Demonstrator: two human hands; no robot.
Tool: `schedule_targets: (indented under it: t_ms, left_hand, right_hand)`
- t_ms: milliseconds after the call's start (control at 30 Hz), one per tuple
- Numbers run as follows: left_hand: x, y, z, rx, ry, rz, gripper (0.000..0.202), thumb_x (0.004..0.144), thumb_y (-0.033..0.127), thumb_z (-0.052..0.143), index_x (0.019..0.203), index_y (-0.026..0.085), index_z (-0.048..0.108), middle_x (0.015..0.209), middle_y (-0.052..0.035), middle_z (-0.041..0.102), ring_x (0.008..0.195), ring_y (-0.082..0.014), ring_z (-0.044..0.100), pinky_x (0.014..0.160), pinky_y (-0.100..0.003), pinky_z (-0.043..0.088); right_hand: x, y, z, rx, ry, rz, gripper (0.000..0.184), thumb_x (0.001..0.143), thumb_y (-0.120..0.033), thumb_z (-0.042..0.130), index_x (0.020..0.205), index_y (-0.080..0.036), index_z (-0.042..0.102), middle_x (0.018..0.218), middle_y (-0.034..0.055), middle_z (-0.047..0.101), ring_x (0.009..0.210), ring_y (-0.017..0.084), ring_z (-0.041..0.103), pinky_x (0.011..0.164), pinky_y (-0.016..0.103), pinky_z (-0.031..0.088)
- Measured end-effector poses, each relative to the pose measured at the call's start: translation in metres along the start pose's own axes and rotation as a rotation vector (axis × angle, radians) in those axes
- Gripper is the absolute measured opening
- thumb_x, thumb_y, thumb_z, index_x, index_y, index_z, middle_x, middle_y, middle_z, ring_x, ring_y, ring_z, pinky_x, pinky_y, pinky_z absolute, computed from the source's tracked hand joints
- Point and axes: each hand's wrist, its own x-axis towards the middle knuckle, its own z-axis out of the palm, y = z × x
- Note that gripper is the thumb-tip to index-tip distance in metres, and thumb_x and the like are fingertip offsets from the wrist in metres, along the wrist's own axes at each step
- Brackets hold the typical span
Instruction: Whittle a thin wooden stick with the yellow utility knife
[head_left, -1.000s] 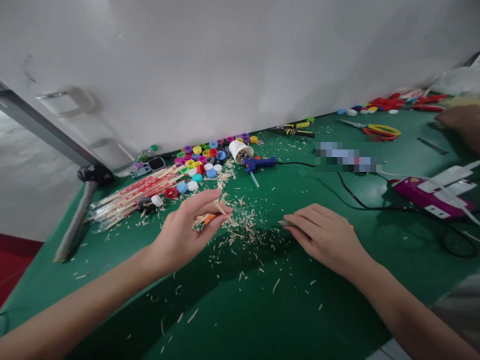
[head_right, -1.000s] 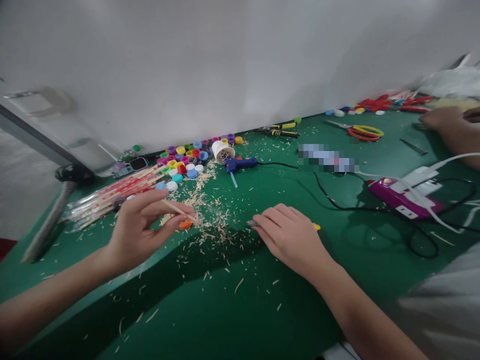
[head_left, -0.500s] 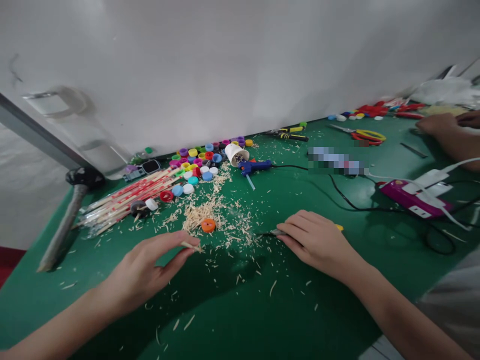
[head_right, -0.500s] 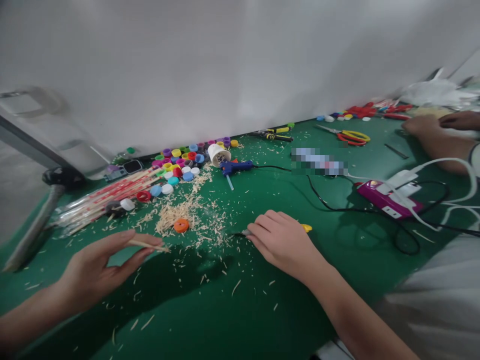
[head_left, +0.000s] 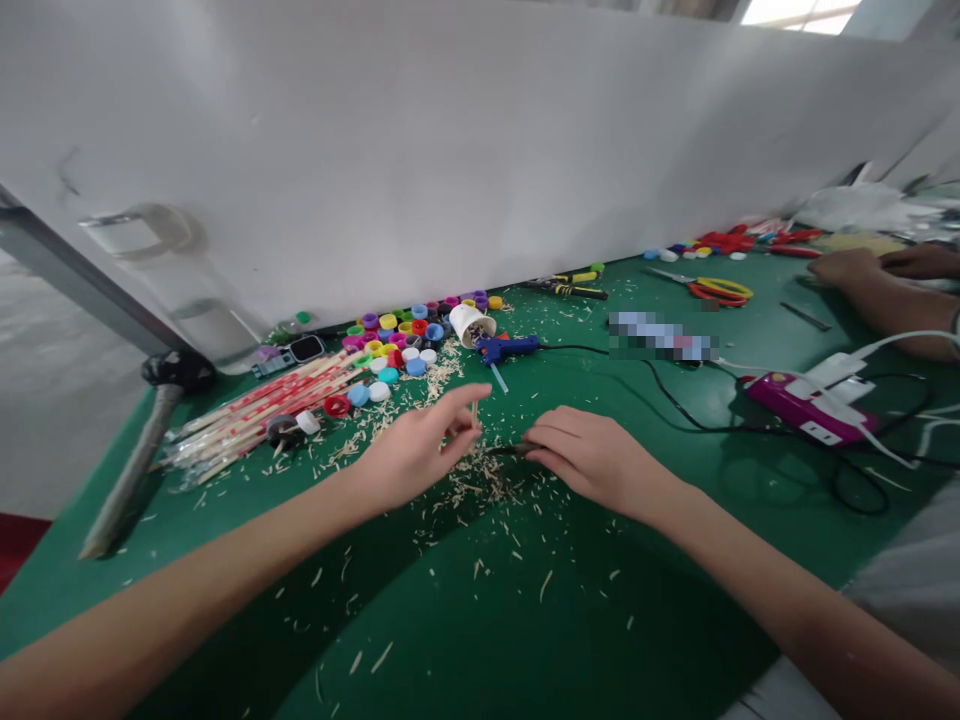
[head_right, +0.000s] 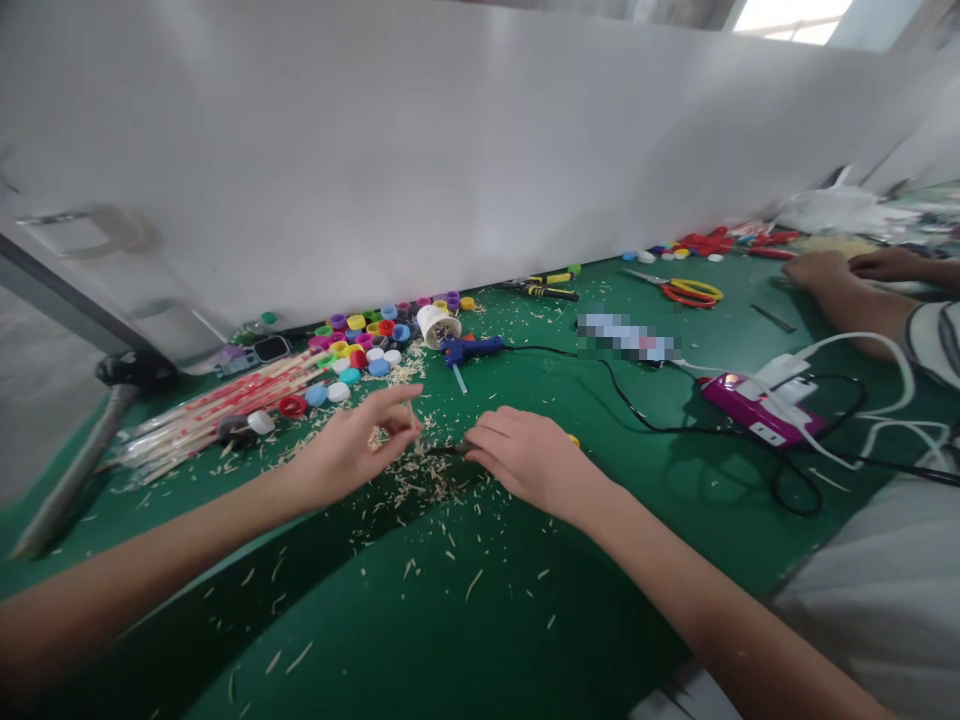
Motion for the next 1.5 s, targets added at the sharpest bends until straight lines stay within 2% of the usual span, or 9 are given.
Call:
schedule_targets:
  t_ms: [167,267,367,467,600,700,800,1067,1500]
  left_hand:
    - [0.021,0.004,-0.007,-0.056,0.074,-0.092,0.050,0.091,0.023,0.048,0.139,0.021,0.030,0.087,-0.0018,0.069,0.076,-0.0115,0.066,0.060,-0.019,0.052]
    - [0.016,0.009,-0.011,0.086,-0.050,-0.036,0.047,0.092,0.022,0.045,0.137,0.023,0.033,0.091,-0.0025,0.070,0.062,-0.0096,0.063,0.048,-0.019,0.043]
    - [0.011,0.013,-0.012,0.222,-0.126,0.021,0.045,0.093,0.024,0.042,0.138,0.022,0.034,0.090,-0.0044,0.071,0.058,-0.0112,0.061,0.047,-0.021,0.040]
    - [0.011,0.013,-0.010,0.212,-0.161,0.016,0.042,0.094,0.024,0.040,0.136,0.018,0.037,0.086,-0.0059,0.072,0.060,-0.0127,0.063,0.049,-0.022,0.042]
    - [0.014,0.006,-0.009,0.136,-0.164,-0.046,0.040,0.094,0.027,0.040,0.134,0.020,0.037,0.096,-0.0063,0.072,0.067,-0.0141,0.066,0.052,-0.023,0.047]
    - [0.015,0.001,-0.010,0.094,-0.141,-0.056,0.037,0.093,0.027,0.042,0.130,0.024,0.042,0.103,-0.0055,0.071,0.075,-0.0146,0.068,0.057,-0.023,0.051]
    - [0.017,-0.001,-0.010,0.041,-0.072,-0.067,0.031,0.094,0.028,0.043,0.124,0.023,0.048,0.095,-0.0048,0.071,0.073,-0.0134,0.068,0.054,-0.021,0.051]
    - [0.017,0.000,-0.008,-0.008,0.015,-0.125,0.022,0.092,0.029,0.049,0.113,0.021,0.052,0.081,-0.0031,0.070,0.069,-0.0136,0.068,0.053,-0.022,0.052]
    - [0.016,0.001,-0.010,0.029,-0.006,-0.077,0.022,0.094,0.028,0.045,0.114,0.023,0.052,0.086,-0.0028,0.073,0.070,-0.0130,0.069,0.054,-0.021,0.052]
  right_hand:
    - [0.018,-0.002,0.011,-0.065,0.004,-0.069,0.026,0.098,-0.027,0.041,0.095,-0.014,0.063,0.090,0.0071,0.065,0.078,0.016,0.054,0.069,0.030,0.042]
    - [0.016,-0.010,0.015,-0.055,-0.038,-0.084,0.023,0.097,-0.028,0.043,0.097,-0.016,0.063,0.094,0.0064,0.065,0.081,0.017,0.054,0.071,0.031,0.041]
    - [0.009,-0.014,0.015,-0.040,-0.030,-0.075,0.021,0.097,-0.026,0.043,0.098,-0.017,0.062,0.097,0.0061,0.065,0.084,0.017,0.054,0.072,0.032,0.041]
    - [0.004,-0.013,0.015,-0.083,0.004,-0.037,0.023,0.097,-0.025,0.040,0.095,-0.016,0.061,0.091,0.0067,0.065,0.081,0.017,0.053,0.070,0.032,0.039]
    - [0.007,-0.010,0.018,-0.178,0.013,-0.005,0.024,0.098,-0.023,0.038,0.092,-0.015,0.060,0.083,0.0056,0.062,0.077,0.018,0.052,0.067,0.031,0.036]
    - [0.010,-0.011,0.019,-0.197,0.053,-0.022,0.024,0.098,-0.023,0.039,0.100,-0.012,0.061,0.084,0.0061,0.062,0.076,0.018,0.052,0.066,0.032,0.036]
    - [0.013,-0.012,0.019,-0.201,0.069,-0.053,0.026,0.097,-0.021,0.039,0.108,-0.011,0.061,0.088,0.0076,0.063,0.078,0.017,0.052,0.065,0.031,0.036]
    - [0.019,-0.015,0.027,-0.190,-0.047,-0.079,0.020,0.092,-0.012,0.044,0.097,-0.012,0.062,0.092,0.0083,0.060,0.079,0.017,0.049,0.061,0.030,0.034]
    - [0.024,-0.015,0.032,-0.177,0.007,-0.098,0.025,0.095,-0.017,0.041,0.096,-0.011,0.066,0.091,0.0079,0.063,0.076,0.017,0.049,0.072,0.032,0.038]
